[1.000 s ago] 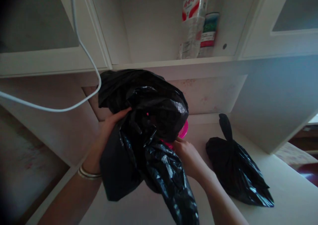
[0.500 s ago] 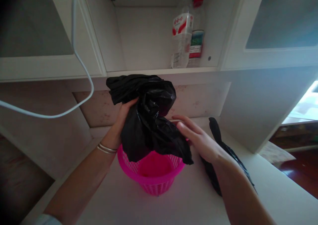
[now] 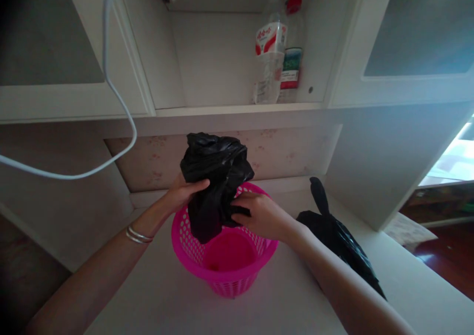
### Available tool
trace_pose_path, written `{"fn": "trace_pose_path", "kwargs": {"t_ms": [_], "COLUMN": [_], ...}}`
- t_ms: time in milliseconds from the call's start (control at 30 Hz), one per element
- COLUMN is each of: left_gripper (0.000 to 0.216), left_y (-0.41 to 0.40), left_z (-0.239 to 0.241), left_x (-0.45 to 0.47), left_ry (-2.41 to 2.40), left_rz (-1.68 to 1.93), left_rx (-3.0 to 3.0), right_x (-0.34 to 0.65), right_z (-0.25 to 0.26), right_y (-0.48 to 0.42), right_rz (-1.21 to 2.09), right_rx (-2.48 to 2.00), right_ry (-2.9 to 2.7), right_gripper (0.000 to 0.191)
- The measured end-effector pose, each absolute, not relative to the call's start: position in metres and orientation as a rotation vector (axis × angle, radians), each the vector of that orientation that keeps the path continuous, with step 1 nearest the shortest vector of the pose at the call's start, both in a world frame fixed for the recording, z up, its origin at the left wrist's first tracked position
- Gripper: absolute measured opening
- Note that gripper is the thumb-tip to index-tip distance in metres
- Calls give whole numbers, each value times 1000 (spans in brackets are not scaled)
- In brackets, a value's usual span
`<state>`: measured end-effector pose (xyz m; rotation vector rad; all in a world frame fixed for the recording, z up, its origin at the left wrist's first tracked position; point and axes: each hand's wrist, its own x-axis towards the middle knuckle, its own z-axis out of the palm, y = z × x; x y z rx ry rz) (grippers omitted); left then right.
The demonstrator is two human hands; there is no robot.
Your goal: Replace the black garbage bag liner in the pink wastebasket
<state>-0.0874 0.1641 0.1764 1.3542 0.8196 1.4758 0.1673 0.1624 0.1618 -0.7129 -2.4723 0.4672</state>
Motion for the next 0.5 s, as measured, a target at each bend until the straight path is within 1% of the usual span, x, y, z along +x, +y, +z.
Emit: {"fn": "trace_pose_path", "kwargs": {"t_ms": [67,100,133,200,233,300,367,433,500], "left_gripper": [79,76,72,64,59,48,40,39,40], "left_y": [154,149,146,142,141,143,146,147,143], "left_z": [182,185,188,191,191,187,182,178,177], "left_x": [-107,-117,-127,-144,-149,-153,-149,-140,-131], "left_ry": [802,799,805,859,905,1006,1088,1138,1163], "left_rz": [1305,1204,1105,998,1007,1105,1207,1231,1216], "left_rx": [1388,1400,1407,1410,1406,1387,1357,1330,1307], "right_x": [178,184,191,204,210,216,216,209,197], "right_z": [170,174,177,184,187,191,195,196,194], "right_y": [157,156,157,163,168,179,188,194,196], "right_rz": [691,775,804,729,683,694,845,1022,1134], "right_rx": [-605,-573,-583,-751,-872,-1085,-1222,-1300,-1342], "right_ry": [-2655,-2699,-2698,-2582,-2474,-2166,-1815,-1606,-1617], "right_gripper": [28,26,22,13,15,23,35,55,72]}}
